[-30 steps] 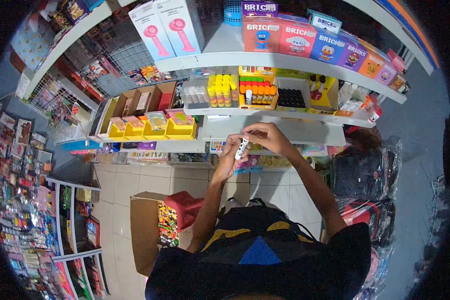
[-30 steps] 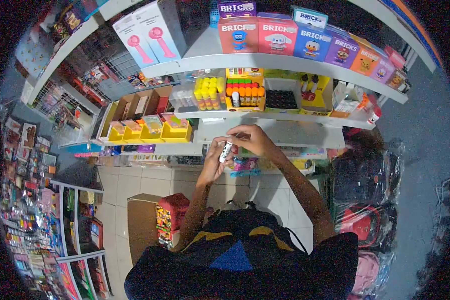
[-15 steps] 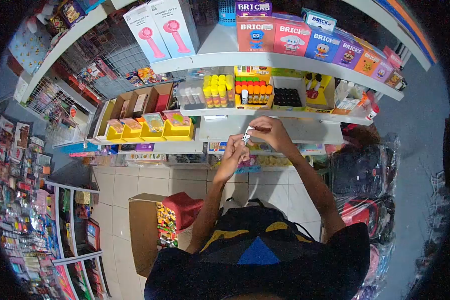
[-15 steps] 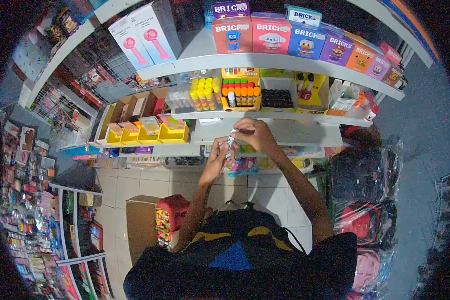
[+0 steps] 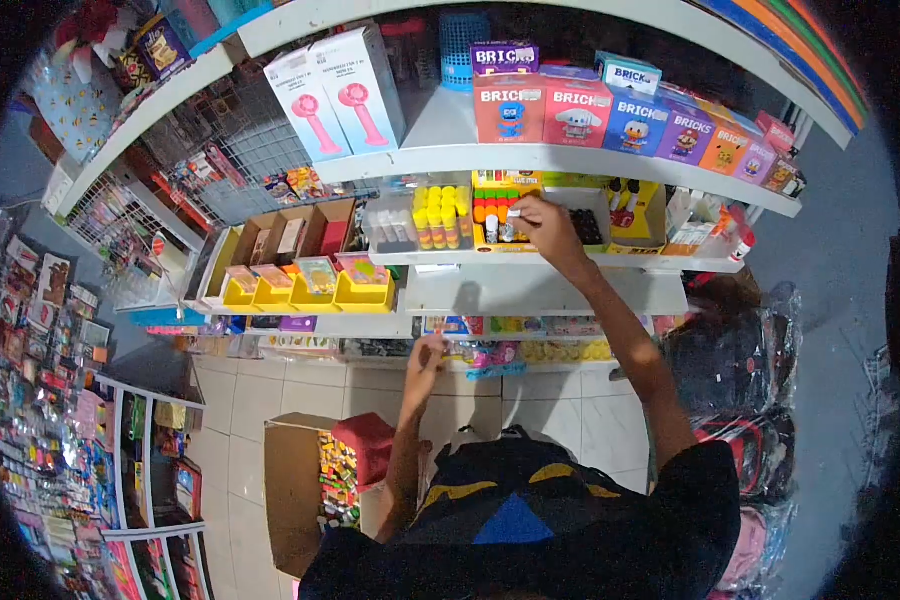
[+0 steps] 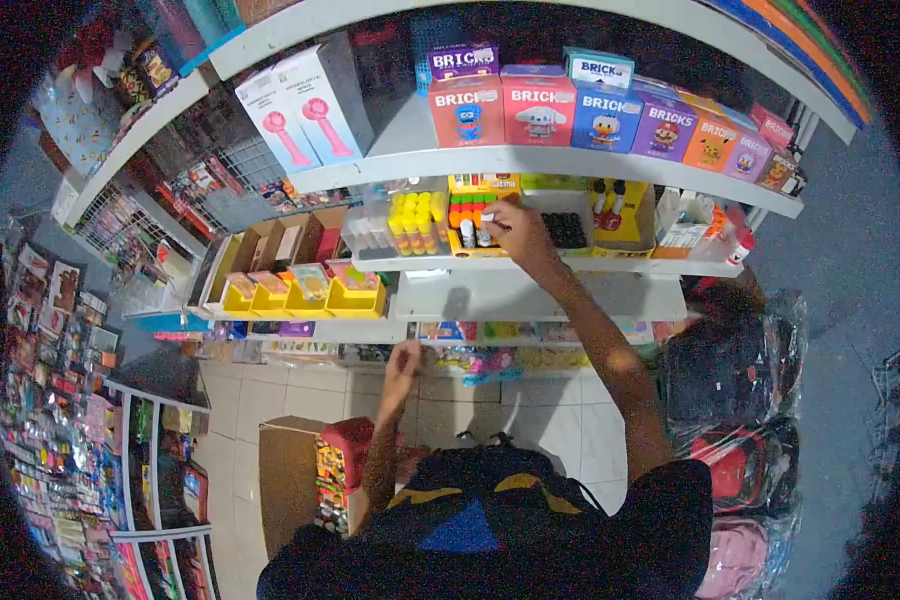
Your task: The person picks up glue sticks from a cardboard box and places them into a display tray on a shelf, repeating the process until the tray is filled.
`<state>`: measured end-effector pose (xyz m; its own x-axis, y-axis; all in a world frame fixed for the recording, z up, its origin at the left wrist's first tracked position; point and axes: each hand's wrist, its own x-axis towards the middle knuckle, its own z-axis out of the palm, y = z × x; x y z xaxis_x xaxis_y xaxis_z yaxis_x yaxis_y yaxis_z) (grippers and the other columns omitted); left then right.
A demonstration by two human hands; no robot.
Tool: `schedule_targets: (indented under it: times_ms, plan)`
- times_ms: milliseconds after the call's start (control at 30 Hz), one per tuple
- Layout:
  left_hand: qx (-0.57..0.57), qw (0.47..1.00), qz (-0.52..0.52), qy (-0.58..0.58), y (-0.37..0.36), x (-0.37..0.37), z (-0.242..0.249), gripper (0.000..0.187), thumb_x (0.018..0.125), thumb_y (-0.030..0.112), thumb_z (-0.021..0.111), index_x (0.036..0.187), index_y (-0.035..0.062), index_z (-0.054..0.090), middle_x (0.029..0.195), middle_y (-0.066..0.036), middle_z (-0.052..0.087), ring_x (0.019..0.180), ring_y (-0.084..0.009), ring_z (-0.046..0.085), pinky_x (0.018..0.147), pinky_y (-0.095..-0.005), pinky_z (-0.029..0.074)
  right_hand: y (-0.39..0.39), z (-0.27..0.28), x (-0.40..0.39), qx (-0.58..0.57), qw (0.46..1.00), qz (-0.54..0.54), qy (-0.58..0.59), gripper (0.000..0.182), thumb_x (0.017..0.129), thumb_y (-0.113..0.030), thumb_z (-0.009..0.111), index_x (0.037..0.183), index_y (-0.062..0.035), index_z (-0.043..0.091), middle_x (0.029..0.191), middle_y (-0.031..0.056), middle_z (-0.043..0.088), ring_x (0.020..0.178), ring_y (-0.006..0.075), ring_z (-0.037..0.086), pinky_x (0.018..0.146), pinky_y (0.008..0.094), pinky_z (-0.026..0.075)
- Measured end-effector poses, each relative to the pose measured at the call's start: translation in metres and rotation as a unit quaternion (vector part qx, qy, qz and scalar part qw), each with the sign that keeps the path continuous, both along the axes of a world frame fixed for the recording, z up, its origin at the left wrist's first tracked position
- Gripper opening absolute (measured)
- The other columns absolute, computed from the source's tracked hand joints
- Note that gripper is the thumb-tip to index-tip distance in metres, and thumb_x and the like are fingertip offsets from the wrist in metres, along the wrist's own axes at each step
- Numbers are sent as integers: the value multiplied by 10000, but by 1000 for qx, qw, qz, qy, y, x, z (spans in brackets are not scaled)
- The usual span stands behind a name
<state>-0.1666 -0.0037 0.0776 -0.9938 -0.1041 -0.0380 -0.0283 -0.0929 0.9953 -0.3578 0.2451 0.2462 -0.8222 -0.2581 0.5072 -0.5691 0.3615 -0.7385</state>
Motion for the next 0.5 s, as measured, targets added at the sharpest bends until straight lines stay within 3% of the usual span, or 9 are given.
schedule_targets:
  times_ms: [33, 133, 167, 267, 400, 500]
  plan:
    - [1, 1000, 19, 1, -8, 7, -5, 257, 941, 289, 551, 1105, 91, 541, 1022, -18, 599, 886, -103, 554, 665, -244, 454, -2, -7, -5, -7, 1000, 11, -6, 218, 784, -74, 690, 969, -3, 599, 825, 171, 655, 765, 265, 668, 664, 343, 522]
    - [4, 997, 71, -16, -30, 31, -23, 244, 940, 284, 554, 1088, 90, 549, 990, -19, 612, 849, -100, 565, 659, -249, 456, -7, -19, -9, 82, 994, -6, 67, 205, 798, -46, 689, 970, 26, 604, 849, 122, 616, 774, 189, 636, 710, 288, 520]
    - [5, 996, 88, -25, -37, 39, -29, 241, 939, 281, 555, 1084, 89, 550, 982, -22, 615, 840, -100, 568, 659, -252, 458, -8, -21, -9, 70, 993, -1, 100, 194, 775, -20, 692, 944, 22, 605, 859, 117, 576, 761, 206, 616, 680, 298, 516]
    - [26, 991, 121, -47, -56, 64, -50, 236, 936, 272, 561, 1083, 88, 550, 973, -29, 626, 820, -108, 579, 648, -258, 463, -11, -17, -3, 87, 992, 3, 92, 171, 765, -31, 671, 913, -7, 589, 908, 152, 566, 871, 333, 572, 771, 396, 481]
    - [-1, 982, 172, -77, -69, 91, -74, 228, 932, 264, 567, 1075, 88, 550, 962, -35, 636, 794, -121, 591, 634, -269, 471, -14, -10, 6, 115, 980, -26, 161, 183, 752, -30, 686, 913, -5, 603, 955, 132, 546, 886, 326, 566, 789, 389, 477]
    - [-17, 983, 171, -60, -76, 101, -103, 229, 929, 265, 571, 1068, 83, 550, 942, -39, 641, 792, -125, 597, 630, -270, 471, -15, -13, 5, 125, 981, -38, 142, 175, 753, -32, 685, 908, -8, 609, 984, 126, 540, 903, 326, 562, 794, 392, 479]
